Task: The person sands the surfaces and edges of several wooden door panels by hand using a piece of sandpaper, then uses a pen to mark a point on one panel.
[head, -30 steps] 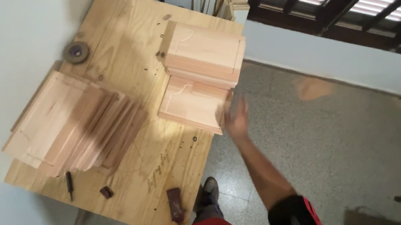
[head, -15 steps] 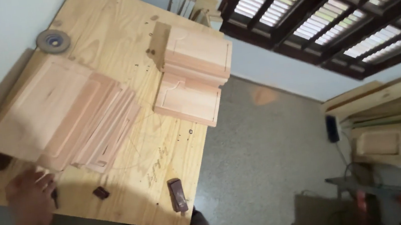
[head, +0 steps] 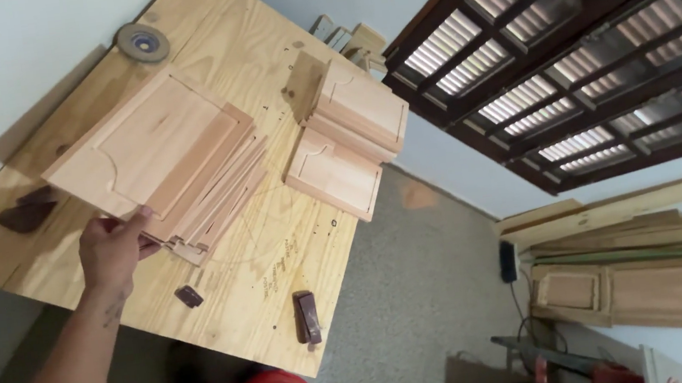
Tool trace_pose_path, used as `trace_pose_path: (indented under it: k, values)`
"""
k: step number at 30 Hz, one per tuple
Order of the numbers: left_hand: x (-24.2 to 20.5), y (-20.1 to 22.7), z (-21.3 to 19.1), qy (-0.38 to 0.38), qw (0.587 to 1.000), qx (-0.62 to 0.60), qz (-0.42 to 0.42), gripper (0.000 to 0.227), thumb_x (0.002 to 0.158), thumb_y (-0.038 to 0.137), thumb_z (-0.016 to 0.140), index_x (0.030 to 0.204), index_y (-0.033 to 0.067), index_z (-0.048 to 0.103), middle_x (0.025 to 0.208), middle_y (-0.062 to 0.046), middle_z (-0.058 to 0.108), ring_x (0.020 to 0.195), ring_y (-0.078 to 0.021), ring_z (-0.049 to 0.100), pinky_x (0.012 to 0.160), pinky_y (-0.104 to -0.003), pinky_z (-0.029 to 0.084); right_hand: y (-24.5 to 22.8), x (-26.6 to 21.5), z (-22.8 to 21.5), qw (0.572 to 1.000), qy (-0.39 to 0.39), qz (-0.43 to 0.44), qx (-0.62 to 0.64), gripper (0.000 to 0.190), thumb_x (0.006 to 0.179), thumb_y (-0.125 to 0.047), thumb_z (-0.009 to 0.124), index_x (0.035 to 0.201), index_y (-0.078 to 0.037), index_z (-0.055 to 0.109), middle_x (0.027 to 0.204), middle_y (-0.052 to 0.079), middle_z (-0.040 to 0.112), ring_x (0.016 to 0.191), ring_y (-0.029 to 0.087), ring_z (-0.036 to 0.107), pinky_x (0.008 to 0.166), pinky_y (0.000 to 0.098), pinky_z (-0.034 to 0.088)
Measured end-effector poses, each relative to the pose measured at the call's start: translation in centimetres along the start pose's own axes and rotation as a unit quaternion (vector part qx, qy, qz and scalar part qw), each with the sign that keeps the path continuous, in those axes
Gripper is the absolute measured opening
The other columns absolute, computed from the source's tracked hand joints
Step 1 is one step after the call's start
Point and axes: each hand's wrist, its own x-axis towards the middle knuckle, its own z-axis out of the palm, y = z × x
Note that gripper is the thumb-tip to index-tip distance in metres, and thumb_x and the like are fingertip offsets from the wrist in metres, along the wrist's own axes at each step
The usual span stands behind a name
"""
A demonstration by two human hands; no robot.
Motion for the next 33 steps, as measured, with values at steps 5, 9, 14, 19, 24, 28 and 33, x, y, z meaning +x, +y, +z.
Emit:
trace_pose_path:
  k: [5,9,14,19,24,28,33]
  values:
    - [-0.5,0.7,-0.8,-0.012,1.000,0.013,-0.016,0.022,0.098,0.017,0.068,0.110,0.0001,0.060,0.110,-0.017,0.069,0.096,-0.0285,0.070,0.081,-0.042,0.065,-4.1,-1.4,-4.4,0.995,-0.011,0.087,0.046,0.046,0.088,-0.040,0.067,0.133,-0.029,0.066,0.124,-0.010,0.075,0.115,0.009,0.070,0.101,0.0243,0.051]
    - [-0.7,0.6,-2.4,-0.043,0.998,0.019,-0.034,0.025,0.103,0.017,0.062,0.120,-0.0005,0.062,0.114,-0.018,0.069,0.102,-0.0293,0.069,0.092,-0.043,0.060,-7.4,-2.9,-6.0,0.999,0.023,0.016,0.044,0.051,0.091,-0.039,0.057,0.136,-0.015,0.064,0.130,0.005,0.072,0.122,0.023,0.067,0.104,0.0354,0.050]
    - [-2.7,-1.6,-4.8,-0.011,1.000,-0.020,0.008,0.026,0.099,0.016,0.065,0.122,0.0056,0.060,0.112,-0.004,0.063,0.092,-0.0156,0.059,0.073,-0.029,0.049,-12.9,-3.4,-7.4,0.978,0.149,-0.038,0.140,0.054,0.091,-0.041,0.066,0.139,-0.018,0.059,0.130,0.003,0.070,0.111,0.021,0.070,0.095,0.0395,0.055]
    - [-6.4,-3.5,-7.9,-0.105,0.972,-0.153,0.141,0.054,0.096,0.013,0.059,0.148,0.0062,0.046,0.142,-0.007,0.057,0.133,-0.0204,0.056,0.110,-0.030,0.048,-22.5,-8.0,-12.8,0.935,0.196,-0.055,0.289,0.102,0.076,-0.080,0.050,0.155,-0.016,0.039,0.157,0.015,0.044,0.138,0.035,0.053,0.105,0.0551,0.051]
    - [-12.8,0.1,-8.4,-0.087,0.993,0.044,-0.064,0.050,0.099,0.003,0.051,0.149,0.0009,0.047,0.144,-0.015,0.056,0.125,-0.0291,0.054,0.103,-0.042,0.042,-23.7,-1.9,-12.1,0.950,0.246,-0.156,0.114,0.087,0.079,-0.049,0.066,0.148,-0.004,0.040,0.145,0.019,0.047,0.132,0.042,0.044,0.106,0.0552,0.039]
    - [-15.1,2.0,-6.9,-0.087,0.953,0.265,-0.119,0.048,0.098,0.015,0.063,0.146,0.0141,0.061,0.117,-0.007,0.070,0.084,-0.0290,0.054,0.073,-0.038,0.034,-25.0,-1.9,-11.0,0.938,0.284,-0.148,0.133,0.071,0.082,-0.038,0.073,0.143,-0.009,0.049,0.135,0.019,0.054,0.124,0.041,0.051,0.104,0.0525,0.044]
    - [-13.5,-0.7,-4.7,-0.168,0.918,0.337,-0.121,0.053,0.087,0.013,0.069,0.140,0.0071,0.063,0.132,-0.011,0.069,0.115,-0.0251,0.061,0.095,-0.038,0.042,-22.9,-3.6,-8.7,0.955,0.242,-0.090,0.144,0.058,0.085,-0.028,0.057,0.142,-0.014,0.054,0.137,0.017,0.047,0.117,0.037,0.046,0.099,0.0473,0.044]
